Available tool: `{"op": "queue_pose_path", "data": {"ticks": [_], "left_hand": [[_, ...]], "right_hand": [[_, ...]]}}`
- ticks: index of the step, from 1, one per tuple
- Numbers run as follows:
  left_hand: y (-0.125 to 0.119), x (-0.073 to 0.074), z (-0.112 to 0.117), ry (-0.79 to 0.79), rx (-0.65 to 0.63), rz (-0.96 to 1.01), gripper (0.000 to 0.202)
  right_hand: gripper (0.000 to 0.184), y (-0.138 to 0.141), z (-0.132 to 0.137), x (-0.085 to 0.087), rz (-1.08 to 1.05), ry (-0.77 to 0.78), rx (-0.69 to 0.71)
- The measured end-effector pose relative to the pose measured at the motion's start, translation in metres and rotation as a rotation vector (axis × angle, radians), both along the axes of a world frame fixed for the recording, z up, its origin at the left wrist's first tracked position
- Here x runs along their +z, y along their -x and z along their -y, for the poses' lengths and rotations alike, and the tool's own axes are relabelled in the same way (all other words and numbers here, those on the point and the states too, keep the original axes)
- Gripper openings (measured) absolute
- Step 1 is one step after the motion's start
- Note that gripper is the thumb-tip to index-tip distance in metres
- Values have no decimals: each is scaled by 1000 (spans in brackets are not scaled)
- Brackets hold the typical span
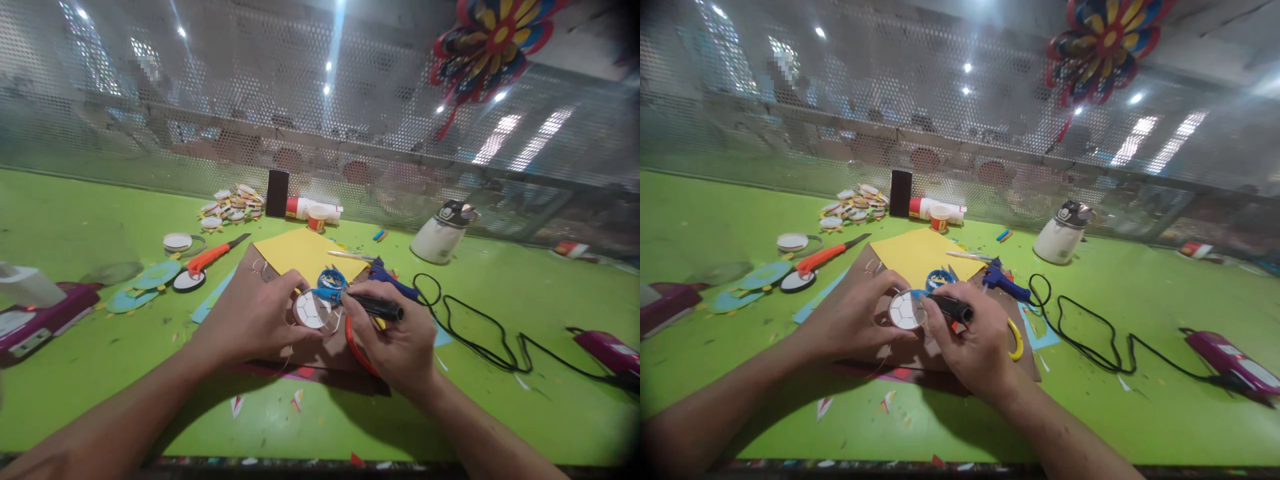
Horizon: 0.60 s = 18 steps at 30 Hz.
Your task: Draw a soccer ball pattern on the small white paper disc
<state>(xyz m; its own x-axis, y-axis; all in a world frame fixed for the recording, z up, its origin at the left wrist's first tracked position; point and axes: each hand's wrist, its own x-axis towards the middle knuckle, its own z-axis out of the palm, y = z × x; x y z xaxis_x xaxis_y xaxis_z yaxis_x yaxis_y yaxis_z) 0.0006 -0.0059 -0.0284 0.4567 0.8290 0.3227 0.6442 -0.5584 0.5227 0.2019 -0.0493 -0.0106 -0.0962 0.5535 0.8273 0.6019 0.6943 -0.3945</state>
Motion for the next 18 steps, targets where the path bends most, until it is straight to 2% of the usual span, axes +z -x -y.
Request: {"op": "queue_pose_path", "data": {"ticks": [5,12,18], "left_hand": [[1,0,0,-12,11,-14,46],[0,0,0,-24,4,-45,46],[1,5,1,-18,0,-47,47]], "right_hand": [[8,-1,1,-2,61,-24,11],[5,1,2,-1,67,-16,23],[11,1,8,0,-58,-164,-19]]}}
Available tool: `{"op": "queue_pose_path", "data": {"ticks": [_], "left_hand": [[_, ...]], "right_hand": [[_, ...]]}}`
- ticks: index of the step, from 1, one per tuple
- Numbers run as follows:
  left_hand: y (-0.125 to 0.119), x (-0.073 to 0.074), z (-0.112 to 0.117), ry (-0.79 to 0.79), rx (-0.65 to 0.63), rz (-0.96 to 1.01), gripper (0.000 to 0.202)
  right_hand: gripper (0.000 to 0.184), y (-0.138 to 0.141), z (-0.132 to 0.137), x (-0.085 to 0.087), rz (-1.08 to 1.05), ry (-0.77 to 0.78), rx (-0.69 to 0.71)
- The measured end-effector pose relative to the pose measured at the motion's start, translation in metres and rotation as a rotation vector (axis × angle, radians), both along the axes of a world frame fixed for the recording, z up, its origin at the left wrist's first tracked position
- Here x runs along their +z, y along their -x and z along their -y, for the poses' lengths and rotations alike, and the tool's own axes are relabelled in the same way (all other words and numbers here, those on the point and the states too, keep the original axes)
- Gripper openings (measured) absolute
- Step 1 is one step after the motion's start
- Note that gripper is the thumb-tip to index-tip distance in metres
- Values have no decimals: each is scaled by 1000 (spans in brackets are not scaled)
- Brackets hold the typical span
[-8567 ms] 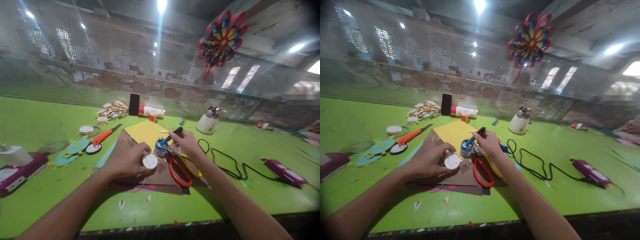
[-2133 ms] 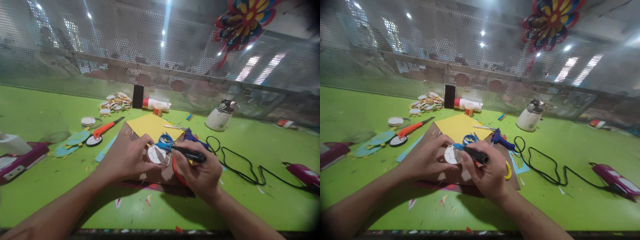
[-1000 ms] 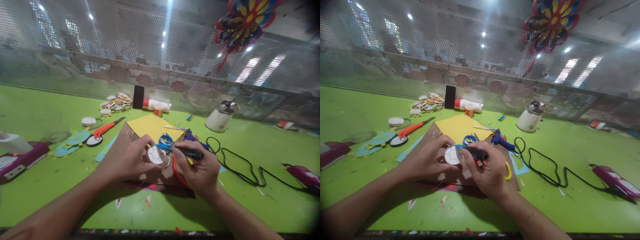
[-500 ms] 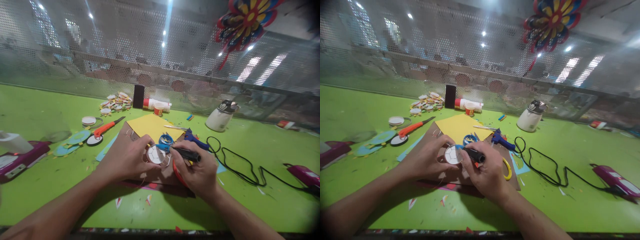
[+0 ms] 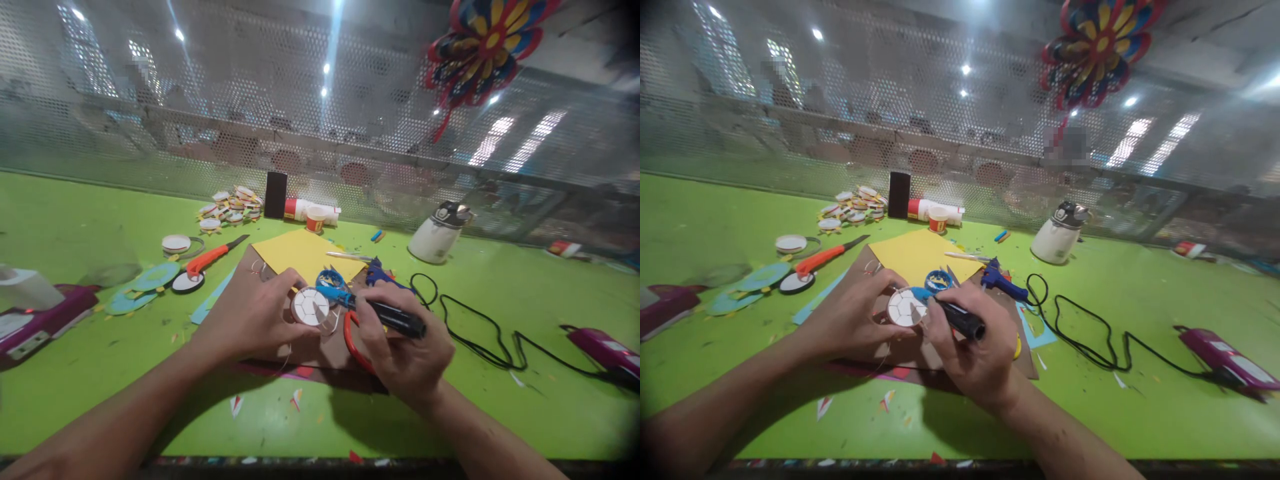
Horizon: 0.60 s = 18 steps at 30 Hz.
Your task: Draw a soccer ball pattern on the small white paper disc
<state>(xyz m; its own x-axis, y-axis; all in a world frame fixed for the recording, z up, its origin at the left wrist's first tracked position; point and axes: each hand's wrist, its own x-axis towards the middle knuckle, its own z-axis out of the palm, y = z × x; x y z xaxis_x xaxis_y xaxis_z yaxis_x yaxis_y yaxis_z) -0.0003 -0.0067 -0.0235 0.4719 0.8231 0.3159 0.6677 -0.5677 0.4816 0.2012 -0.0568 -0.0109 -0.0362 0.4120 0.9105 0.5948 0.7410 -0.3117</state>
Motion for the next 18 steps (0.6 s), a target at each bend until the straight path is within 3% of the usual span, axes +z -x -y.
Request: {"op": "queue_pose_path", "data": {"ticks": [18], "left_hand": [[-1,0,0,2,-13,26,44]], "right_hand": [[4,0,-5,0,2,80,-44]]}}
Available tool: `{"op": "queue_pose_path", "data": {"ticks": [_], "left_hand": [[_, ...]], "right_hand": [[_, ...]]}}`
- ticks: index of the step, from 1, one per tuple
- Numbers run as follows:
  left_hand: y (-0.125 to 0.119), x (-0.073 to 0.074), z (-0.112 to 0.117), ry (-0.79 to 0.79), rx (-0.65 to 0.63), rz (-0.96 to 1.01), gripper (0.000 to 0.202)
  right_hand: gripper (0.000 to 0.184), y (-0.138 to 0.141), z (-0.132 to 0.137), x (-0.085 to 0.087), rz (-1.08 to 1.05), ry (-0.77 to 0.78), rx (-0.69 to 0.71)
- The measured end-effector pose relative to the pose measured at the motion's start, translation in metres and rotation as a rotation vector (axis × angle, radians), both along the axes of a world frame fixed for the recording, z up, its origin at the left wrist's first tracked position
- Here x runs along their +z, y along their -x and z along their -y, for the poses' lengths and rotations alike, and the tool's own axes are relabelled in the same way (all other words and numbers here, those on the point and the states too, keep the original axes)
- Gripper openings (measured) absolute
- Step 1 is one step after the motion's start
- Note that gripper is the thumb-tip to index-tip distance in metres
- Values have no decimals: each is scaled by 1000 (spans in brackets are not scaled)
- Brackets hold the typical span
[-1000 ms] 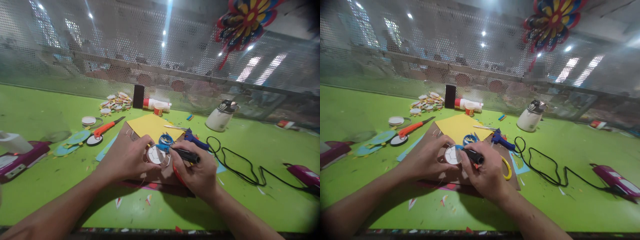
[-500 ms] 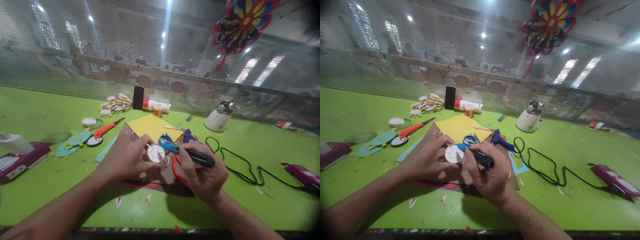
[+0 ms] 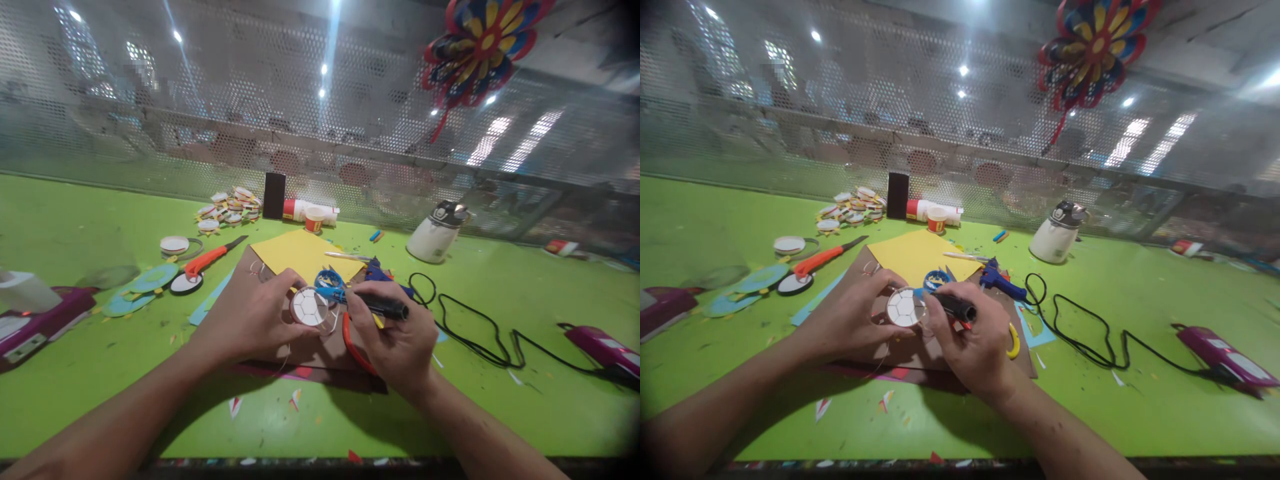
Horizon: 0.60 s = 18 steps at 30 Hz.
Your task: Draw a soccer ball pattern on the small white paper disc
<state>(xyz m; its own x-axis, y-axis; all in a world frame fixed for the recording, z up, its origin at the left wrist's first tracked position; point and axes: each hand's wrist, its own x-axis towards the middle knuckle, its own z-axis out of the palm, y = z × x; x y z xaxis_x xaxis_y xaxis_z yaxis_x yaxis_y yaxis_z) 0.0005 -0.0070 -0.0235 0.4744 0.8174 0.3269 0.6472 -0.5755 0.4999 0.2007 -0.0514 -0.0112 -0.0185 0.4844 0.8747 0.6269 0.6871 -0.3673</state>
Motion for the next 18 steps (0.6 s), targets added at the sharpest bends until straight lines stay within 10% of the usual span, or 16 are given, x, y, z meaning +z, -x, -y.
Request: {"op": "queue_pose_path", "data": {"ticks": [18], "left_hand": [[0,-3,0,1,-10,2,46]], "right_hand": [[6,0,-1,-1,8,29,3]]}}
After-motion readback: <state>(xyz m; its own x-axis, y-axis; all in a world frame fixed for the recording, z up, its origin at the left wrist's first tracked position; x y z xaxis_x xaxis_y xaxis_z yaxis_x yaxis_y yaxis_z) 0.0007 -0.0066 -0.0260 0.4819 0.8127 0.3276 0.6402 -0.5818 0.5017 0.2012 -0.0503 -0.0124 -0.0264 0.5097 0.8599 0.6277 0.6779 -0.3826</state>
